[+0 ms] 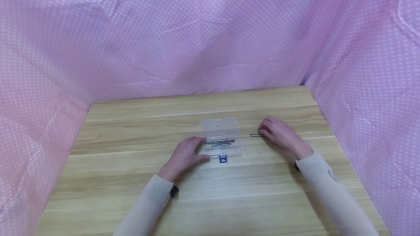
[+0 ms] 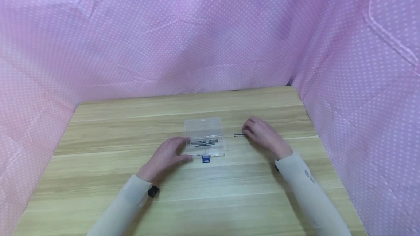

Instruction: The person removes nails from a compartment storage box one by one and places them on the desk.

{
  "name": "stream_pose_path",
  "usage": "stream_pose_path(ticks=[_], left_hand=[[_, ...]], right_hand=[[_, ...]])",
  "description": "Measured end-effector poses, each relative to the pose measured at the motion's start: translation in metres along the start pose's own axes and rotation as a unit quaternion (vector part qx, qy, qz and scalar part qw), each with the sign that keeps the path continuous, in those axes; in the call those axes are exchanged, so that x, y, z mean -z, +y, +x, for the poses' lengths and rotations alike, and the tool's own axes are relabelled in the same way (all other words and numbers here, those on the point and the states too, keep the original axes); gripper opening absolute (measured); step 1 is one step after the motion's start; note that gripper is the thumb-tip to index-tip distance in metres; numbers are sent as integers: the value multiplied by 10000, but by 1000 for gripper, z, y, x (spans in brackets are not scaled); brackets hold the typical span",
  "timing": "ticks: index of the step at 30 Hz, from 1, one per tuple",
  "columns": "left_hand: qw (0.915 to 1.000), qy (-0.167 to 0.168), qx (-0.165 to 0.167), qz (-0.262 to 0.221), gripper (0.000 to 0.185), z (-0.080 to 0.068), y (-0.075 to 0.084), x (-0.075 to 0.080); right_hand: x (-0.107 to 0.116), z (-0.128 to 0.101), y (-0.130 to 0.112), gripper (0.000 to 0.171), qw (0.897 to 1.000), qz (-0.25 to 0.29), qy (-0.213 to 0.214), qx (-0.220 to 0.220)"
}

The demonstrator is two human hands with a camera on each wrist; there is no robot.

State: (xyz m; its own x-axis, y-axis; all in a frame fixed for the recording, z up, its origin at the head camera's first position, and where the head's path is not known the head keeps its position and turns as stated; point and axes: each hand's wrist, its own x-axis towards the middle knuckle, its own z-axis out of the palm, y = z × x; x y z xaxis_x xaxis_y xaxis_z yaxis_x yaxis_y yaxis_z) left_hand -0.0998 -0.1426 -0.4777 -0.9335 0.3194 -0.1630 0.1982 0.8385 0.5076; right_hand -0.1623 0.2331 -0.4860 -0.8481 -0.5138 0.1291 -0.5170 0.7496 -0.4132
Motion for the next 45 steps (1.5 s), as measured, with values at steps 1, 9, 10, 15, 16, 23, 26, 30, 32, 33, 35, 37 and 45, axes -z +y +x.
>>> stream_pose_path(ticks=[1,9,10,15,16,23,26,30,32,33,35,37,45], left_hand=[[10000,4,-19,11,75,0,0,0],[10000,5,-27,49,75,0,1,1],[10000,2,-15,41,75,0,1,1],[10000,7,4,35,74,0,1,0],[10000,8,10,33,74,0,1,0],[10000,31,2,-2,74,-1,1,0],[10000,31,-3,-1,74,-1,1,0],[10000,12,-6,57,74,0,1,-1],[10000,-6,-9,85,74,0,1,-1],[10000,-12,1,83,74,0,1,-1],[10000,-22,15,74,74,0,1,0],[10000,-29,41,58,74,0,2,0],[10000,-28,52,27,73,0,2,0]], right_hand=[[-1,-1,-3,6,9999,-27,163,6],[-4,-1,-30,9,9921,-36,1214,317],[-5,-1,-32,9,9911,-7,1278,363],[-9,2,-44,11,9862,97,1526,634],[-9,3,-46,11,9854,113,1559,671],[-15,7,-61,10,9854,396,1467,769],[-17,10,-69,11,9869,515,1340,738],[-20,14,-77,12,9879,535,1214,799],[-22,16,-80,12,9886,507,1136,849],[-22,18,-82,12,9890,498,1090,864],[-24,19,-85,13,9907,465,964,843],[-26,22,-88,14,9919,466,841,829],[-34,30,-95,13,9955,453,438,707]])
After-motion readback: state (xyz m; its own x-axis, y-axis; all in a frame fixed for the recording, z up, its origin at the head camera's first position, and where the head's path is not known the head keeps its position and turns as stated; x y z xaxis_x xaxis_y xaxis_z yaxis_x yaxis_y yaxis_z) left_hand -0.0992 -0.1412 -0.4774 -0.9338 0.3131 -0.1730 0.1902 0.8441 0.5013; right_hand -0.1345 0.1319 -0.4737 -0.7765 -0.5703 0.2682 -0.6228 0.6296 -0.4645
